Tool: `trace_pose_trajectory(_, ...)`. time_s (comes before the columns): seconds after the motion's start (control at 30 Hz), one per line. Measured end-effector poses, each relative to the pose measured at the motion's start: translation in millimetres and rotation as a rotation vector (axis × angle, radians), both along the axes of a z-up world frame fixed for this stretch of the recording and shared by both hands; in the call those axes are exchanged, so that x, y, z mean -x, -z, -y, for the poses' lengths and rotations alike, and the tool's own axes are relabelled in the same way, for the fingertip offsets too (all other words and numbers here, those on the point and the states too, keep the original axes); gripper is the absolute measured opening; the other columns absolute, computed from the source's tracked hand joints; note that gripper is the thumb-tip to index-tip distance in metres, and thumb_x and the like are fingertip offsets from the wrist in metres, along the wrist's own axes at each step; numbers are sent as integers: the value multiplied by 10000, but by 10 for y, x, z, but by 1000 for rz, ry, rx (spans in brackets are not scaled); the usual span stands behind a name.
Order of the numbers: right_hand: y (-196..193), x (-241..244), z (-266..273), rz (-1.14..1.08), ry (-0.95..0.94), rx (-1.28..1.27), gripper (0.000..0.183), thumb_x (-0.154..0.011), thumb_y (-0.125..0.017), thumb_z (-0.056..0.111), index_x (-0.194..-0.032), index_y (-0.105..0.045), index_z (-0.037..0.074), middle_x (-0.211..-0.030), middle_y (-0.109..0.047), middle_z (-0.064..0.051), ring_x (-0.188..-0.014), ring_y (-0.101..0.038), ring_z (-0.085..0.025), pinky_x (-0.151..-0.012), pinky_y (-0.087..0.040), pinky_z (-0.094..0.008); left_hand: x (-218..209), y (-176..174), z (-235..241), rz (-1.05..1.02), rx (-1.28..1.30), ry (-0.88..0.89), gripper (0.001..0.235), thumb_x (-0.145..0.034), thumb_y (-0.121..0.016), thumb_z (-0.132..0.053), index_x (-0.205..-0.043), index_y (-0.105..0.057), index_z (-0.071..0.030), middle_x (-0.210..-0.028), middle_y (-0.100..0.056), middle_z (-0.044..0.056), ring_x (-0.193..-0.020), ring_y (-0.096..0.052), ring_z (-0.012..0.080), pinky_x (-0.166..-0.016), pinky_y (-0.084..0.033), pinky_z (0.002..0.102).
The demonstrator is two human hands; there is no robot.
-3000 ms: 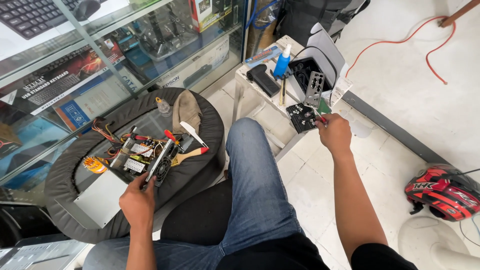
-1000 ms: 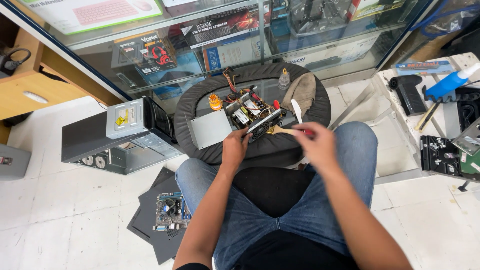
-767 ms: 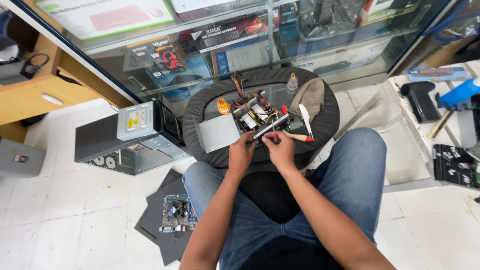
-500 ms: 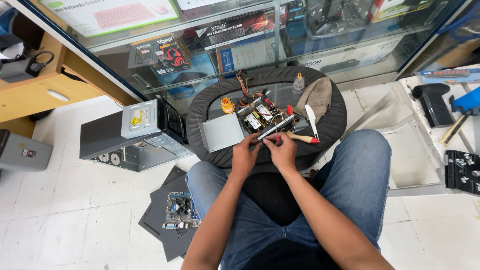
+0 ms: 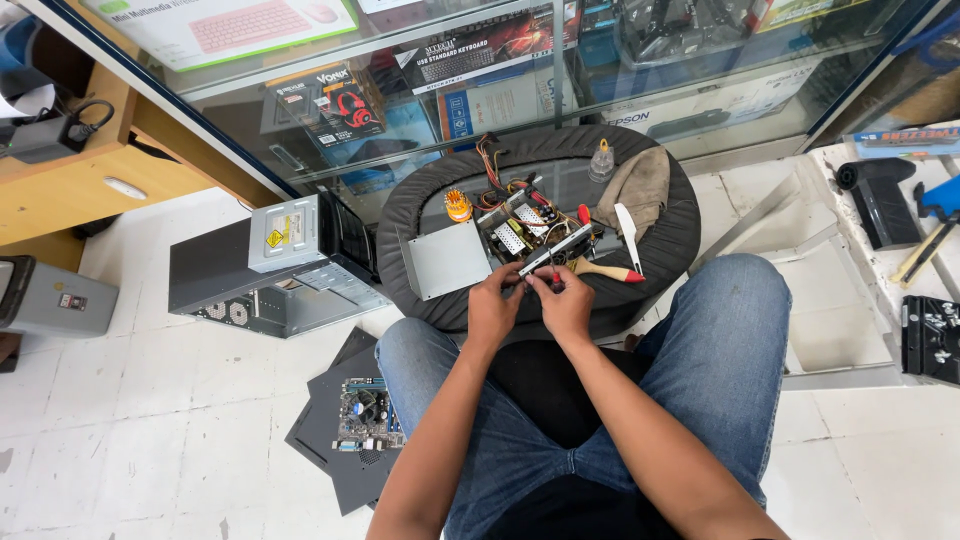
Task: The person disassembles a computer power supply unit using a screwdriver, removes the fan, and then reassembles the unit by securing the cover with screws. The person handles the power supply, screws, and screwdriver throughout the process.
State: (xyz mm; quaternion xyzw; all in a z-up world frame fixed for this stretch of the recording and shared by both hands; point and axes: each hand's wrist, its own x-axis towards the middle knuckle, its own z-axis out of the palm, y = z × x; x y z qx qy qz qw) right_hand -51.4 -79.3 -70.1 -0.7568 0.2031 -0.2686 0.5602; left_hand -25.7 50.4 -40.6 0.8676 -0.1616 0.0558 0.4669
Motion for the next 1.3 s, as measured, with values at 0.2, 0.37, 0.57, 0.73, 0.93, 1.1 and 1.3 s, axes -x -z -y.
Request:
trace_pose_trajectory(0.2,82,-21,-10,11,-15,38,142,-774,-907,170,-893,-835,197,-761,-757,-64,-666,-694,-200,-609,-551,-314,3,-26,5,4,9,-3,371,-893,-782,-23,-1249,-712,-97,-963,-775,150,-992,-760,325,-867,-638,481)
trace_pose_trajectory(0.37,20,-5,-60,55,-5,68,106,-802,-896,179,-884,-829,175,-761,-754,-86,-705,-718,-255,-632,-562,-345,8,-37,2,-4,11,-3,378,-898,-773,-18,-1262,-709,-101,-964,-772,154,-998,-755,334,-870,-632,498)
trace_pose_trajectory(0.57,-44,33,-124,74,1,108,105,-865,-856,190,-922,-809,114,-772,-742,-146,-747,-721,-340,-645,-564,-409,26,-74,9,-7,17,-5,378,-901,-771,-21,-1264,-711,-108,-960,-773,150,-998,-753,339,-867,-632,501)
trace_pose_trajectory(0.73,51,4,-128,15,11,45,102,-882,-842,218,-927,-805,133,-741,-753,-111,-729,-731,-299,-660,-564,-371,9,-77,2,-17,16,-1,373,-907,-773,-37,-1267,-709,-110,-968,-774,148,-1005,-754,329,-880,-631,505)
trace_pose_trajectory(0.93,27,37,-8,-67,-26,-80,224,-912,-816,311,-1018,-748,126,-808,-784,-78,-782,-749,-229,-727,-565,-358,22,-126,3,-23,16,5,354,-928,-770,-68,-1274,-699,-99,-980,-773,164,-1021,-750,345,-894,-626,523)
trace_pose_trajectory(1.1,121,239,243,-110,-168,170,257,-931,-721,136,-1149,-642,26,-1038,-703,-214,-1013,-691,-430,-869,-557,-493,13,-125,18,-20,40,-2,308,-960,-763,-130,-1258,-694,-87,-960,-767,171,-1005,-747,367,-872,-626,539)
trace_pose_trajectory(1.3,-149,510,281,-248,-309,327,316,-917,-741,136,-1223,-721,61,-1115,-603,-132,-1048,-690,-396,-893,-576,-448,9,-108,32,-9,20,-16,295,-970,-762,-165,-1246,-695,-81,-955,-772,161,-994,-752,360,-864,-631,530)
